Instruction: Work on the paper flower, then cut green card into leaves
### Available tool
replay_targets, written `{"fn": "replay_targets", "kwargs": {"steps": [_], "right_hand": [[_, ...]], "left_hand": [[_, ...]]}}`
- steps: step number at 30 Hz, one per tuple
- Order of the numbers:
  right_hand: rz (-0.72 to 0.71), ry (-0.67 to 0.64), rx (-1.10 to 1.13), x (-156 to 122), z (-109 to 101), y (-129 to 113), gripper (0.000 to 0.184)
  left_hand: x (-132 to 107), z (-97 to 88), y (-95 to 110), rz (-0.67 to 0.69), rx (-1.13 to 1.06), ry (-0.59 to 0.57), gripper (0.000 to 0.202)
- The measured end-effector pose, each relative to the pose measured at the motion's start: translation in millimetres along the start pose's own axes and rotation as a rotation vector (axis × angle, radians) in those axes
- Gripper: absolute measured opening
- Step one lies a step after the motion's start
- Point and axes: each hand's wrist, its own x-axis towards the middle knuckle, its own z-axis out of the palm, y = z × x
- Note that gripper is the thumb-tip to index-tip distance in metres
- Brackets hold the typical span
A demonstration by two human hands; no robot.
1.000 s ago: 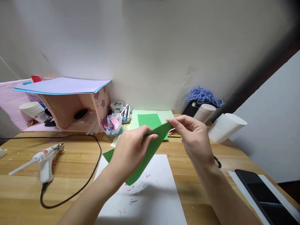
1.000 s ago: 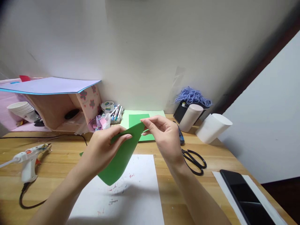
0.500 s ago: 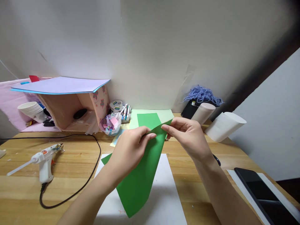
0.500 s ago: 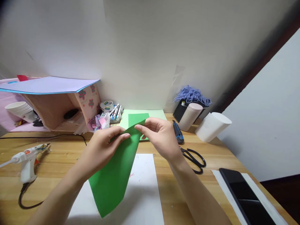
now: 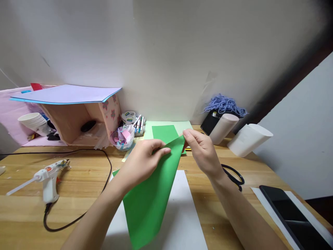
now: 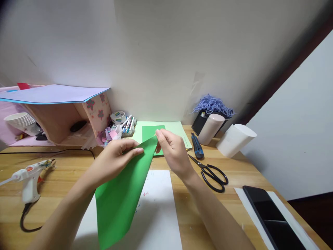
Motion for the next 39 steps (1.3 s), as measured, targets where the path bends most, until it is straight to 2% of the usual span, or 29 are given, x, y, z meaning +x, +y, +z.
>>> {"fn": "replay_targets", "kwargs": {"steps": [3,5,9,13,16,21,29,34,39], "right_hand": [[0.119,-0.23,0.068,2.9,-1.5,3.8,0.023],[0.177,-0.304,0.084,4.2,-1.7,6.5,0.022],[0.22,-0.237,0.09,5.2,1.6,11.3,0.02],[0.245,-0.295,0.173,6.1,3.4,14.6,0.025],[0.253,-0.316,0.196,7.2,0.7,14.8,0.023],[0.25,-0.261,0.164,8.2,-4.5,12.7,0.022],[0.321,-0.339,0.223,9.7,3.9,21.4,0.024],[0.356,-0.421,0.249,12.4,11.6,35.2,0.027],[0.348,-0.436,0.172,12.4,17.6,44.3,0.025]], "left_hand": [[1.5,1.3,-3.9,-0.023,0.039,0.036,0.033],[2.8,2.4,-6.6,-0.033,0.055,0.054,0.033],[6.2,4.7,-10.6,-0.03,0.076,0.076,0.034],[8.5,5.5,-11.8,-0.032,0.071,0.098,0.035],[8.6,3.9,-12.7,-0.036,0.041,0.072,0.034],[8.0,-2.4,-16.0,-0.044,0.054,-0.011,0.036],[9.9,-4.9,-18.6,0.012,0.12,0.112,0.035],[17.0,-4.4,-33.0,-0.035,0.107,0.143,0.036],[23.9,-1.1,-48.9,-0.078,0.048,0.087,0.033]]}}
